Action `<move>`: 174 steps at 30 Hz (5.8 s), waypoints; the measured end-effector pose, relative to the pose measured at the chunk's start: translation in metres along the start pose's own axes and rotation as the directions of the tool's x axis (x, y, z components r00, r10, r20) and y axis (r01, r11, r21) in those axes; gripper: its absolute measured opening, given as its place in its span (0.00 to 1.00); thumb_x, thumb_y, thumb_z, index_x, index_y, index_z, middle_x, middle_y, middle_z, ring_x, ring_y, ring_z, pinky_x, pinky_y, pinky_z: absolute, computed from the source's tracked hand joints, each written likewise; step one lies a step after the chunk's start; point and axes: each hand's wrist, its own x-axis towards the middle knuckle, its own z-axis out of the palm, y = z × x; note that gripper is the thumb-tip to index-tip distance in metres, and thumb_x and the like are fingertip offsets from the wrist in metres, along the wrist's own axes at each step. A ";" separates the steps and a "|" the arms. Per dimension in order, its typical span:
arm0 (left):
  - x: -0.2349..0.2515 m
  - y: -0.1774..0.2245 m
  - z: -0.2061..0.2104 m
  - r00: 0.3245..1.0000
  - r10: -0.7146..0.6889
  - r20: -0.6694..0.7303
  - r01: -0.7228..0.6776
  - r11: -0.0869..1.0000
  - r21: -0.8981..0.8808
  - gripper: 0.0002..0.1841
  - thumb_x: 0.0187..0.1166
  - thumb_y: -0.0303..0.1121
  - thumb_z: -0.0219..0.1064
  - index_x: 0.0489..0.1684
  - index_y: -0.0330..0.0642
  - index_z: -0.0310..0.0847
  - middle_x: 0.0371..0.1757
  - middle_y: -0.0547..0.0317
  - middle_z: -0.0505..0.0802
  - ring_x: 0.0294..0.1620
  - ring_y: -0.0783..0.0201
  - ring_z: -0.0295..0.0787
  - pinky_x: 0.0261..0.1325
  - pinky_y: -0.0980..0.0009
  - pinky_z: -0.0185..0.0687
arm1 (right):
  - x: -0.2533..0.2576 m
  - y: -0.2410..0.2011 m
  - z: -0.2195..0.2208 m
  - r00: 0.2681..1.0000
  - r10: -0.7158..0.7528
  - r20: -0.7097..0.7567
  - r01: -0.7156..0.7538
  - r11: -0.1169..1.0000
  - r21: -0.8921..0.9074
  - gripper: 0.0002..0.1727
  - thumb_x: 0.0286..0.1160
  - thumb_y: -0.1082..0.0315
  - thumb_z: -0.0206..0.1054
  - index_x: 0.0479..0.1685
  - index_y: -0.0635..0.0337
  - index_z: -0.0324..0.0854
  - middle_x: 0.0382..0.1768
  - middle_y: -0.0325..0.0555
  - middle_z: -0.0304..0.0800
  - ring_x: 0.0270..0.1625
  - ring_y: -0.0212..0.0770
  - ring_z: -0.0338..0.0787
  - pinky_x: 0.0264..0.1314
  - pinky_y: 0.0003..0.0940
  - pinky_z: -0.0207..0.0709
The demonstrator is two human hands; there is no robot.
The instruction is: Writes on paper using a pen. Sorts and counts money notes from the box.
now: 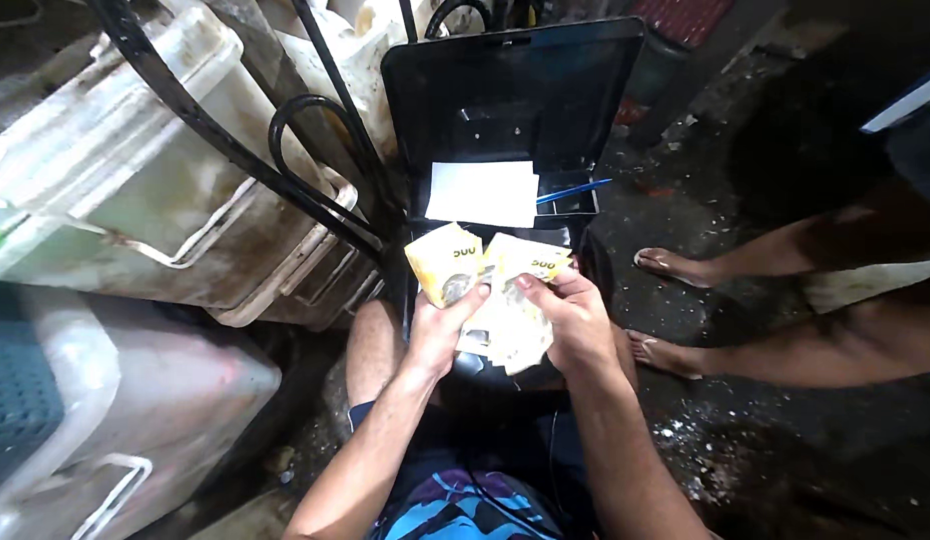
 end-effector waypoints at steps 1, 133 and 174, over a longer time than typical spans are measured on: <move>-0.001 0.003 -0.001 1.000 -0.023 -0.017 0.022 1.000 -0.017 0.19 0.76 0.30 0.73 0.64 0.36 0.81 0.50 0.42 0.94 0.48 0.52 0.94 0.53 0.54 0.93 | 0.001 -0.001 -0.002 0.999 -0.006 -0.032 0.006 1.000 0.020 0.10 0.77 0.73 0.71 0.54 0.63 0.88 0.46 0.52 0.94 0.45 0.43 0.93 0.51 0.44 0.90; -0.002 0.002 -0.003 0.988 0.142 -0.056 -0.130 0.974 0.186 0.17 0.66 0.21 0.77 0.53 0.34 0.84 0.41 0.50 0.94 0.41 0.60 0.94 0.47 0.62 0.93 | -0.007 -0.007 0.008 0.998 0.041 0.036 -0.041 0.999 -0.008 0.11 0.73 0.76 0.74 0.52 0.68 0.87 0.41 0.58 0.94 0.40 0.47 0.95 0.48 0.46 0.92; 0.013 0.039 -0.015 0.965 -0.071 0.254 0.081 0.996 -0.028 0.20 0.93 0.34 0.52 0.76 0.35 0.76 0.63 0.36 0.91 0.61 0.43 0.92 0.67 0.48 0.87 | -0.055 -0.039 0.013 0.804 -0.182 0.566 0.586 0.405 -0.702 0.12 0.80 0.67 0.60 0.44 0.48 0.92 0.73 0.40 0.86 0.64 0.39 0.92 0.57 0.40 0.91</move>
